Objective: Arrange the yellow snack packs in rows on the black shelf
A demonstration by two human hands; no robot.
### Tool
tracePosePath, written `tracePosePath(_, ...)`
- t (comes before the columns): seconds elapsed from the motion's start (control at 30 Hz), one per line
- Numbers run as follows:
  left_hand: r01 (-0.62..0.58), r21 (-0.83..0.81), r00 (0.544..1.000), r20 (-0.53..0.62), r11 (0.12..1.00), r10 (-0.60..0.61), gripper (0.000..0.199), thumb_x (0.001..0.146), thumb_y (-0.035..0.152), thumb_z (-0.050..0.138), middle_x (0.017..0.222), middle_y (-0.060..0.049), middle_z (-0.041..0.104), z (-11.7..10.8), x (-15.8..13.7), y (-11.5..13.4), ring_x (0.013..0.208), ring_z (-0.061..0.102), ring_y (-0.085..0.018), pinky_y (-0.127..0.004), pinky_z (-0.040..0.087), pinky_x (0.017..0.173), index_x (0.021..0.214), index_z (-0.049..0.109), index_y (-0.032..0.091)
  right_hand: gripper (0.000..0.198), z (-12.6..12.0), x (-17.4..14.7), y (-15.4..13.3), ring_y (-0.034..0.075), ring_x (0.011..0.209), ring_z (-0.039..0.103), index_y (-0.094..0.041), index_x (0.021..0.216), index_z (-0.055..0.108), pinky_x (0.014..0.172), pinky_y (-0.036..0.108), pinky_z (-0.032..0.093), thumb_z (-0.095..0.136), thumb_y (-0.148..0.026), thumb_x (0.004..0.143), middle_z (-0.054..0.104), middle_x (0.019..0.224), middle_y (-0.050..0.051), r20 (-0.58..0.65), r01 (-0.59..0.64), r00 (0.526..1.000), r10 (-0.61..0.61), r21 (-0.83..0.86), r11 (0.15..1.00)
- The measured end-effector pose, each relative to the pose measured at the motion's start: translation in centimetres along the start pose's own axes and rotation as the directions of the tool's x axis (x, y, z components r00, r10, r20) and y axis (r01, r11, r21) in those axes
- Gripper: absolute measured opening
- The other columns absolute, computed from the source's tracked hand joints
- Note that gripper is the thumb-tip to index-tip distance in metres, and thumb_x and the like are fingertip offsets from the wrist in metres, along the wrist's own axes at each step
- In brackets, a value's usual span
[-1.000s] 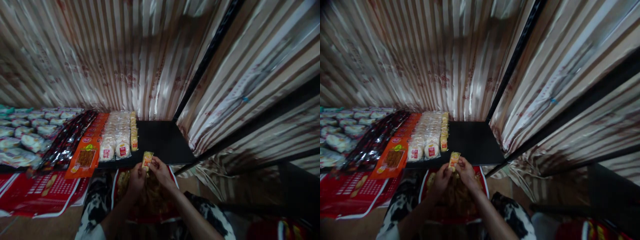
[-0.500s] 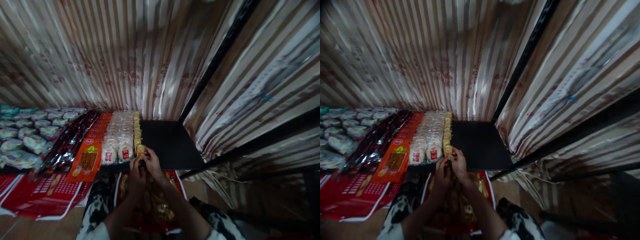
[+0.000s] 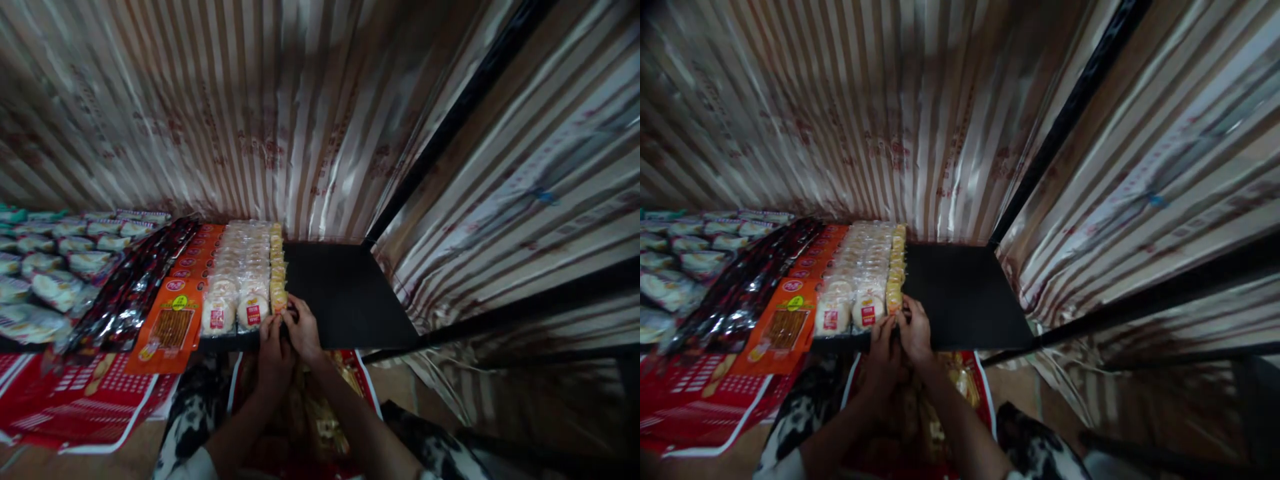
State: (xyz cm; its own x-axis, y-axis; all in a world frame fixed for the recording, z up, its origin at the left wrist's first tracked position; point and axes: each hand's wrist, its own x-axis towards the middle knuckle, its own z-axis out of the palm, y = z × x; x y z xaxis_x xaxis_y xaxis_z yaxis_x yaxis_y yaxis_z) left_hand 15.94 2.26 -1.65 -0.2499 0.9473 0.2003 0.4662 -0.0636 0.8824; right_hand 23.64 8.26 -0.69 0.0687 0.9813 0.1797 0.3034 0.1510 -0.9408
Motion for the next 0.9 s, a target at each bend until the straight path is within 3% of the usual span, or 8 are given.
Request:
tracePosePath(0.13,-0.026,0.02,1.0,0.009,0.999,0.025,0.05,0.078,0.008,0.037,0.126,-0.018,0.047,0.3,-0.2,0.1,0.123,0.047,-0.023,-0.045,0.036,0.109,0.126,0.05,0.008,0.036,-0.1,-0.2,-0.3,0.019,0.094,0.064,-0.021,0.115,0.059,0.083,0.033,0.055,0.053,-0.026,0.08,0.064,0.108,0.008,0.017,-0.013,1.0,0.013,-0.019,1.0)
tracePosePath(0.33,-0.036,0.016,0.999,-0.035,0.999,0.036,0.049,0.08,0.009,0.037,0.125,-0.015,0.049,0.5,-0.2,-0.1,0.122,0.048,-0.022,-0.044,0.037,0.109,0.126,0.052,0.013,0.032,0.3,-0.4,0.1,0.018,0.091,0.064,-0.02,0.109,0.06,0.081,0.031,0.056,0.052,-0.026,0.079,0.064,0.105,0.007,0.002,-0.061,0.998,0.061,0.048,0.997)
tracePosePath(0.47,-0.014,0.034,1.0,-0.016,0.999,0.015,0.05,0.079,0.01,0.037,0.126,-0.017,0.047,0.4,-0.2,-0.2,0.123,0.047,-0.023,-0.044,0.037,0.109,0.126,0.051,0.009,0.033,0.2,-0.5,0.3,0.019,0.095,0.063,-0.02,0.11,0.062,0.085,0.032,0.054,0.053,-0.026,0.078,0.063,0.11,0.009,0.028,0.001,1.0,-0.002,0.048,0.999)
tracePosePath(0.7,-0.011,0.031,1.0,0.024,0.999,0.011,0.055,0.073,0.007,0.039,0.129,-0.016,0.046,-0.7,-0.8,0.5,0.125,0.045,-0.023,-0.042,0.033,0.112,0.126,0.05,0.009,0.041,-0.8,-1.3,0.1,0.02,0.115,0.054,-0.02,0.119,0.059,0.094,0.034,0.05,0.048,-0.022,0.079,0.056,0.125,0.01,0.022,0.038,0.999,-0.039,0.019,0.999)
tracePosePath(0.9,-0.002,0.049,0.998,0.058,0.999,-0.001,0.052,0.072,0.006,0.039,0.127,-0.014,0.052,-1.9,-1.4,1.6,0.122,0.049,-0.022,-0.039,0.038,0.108,0.121,0.055,0.011,0.042,-1.3,-2.2,-0.9,0.02,0.113,0.056,-0.017,0.118,0.059,0.091,0.033,0.051,0.046,-0.023,0.078,0.058,0.123,0.012,-0.007,0.016,1.0,-0.016,0.01,1.0)
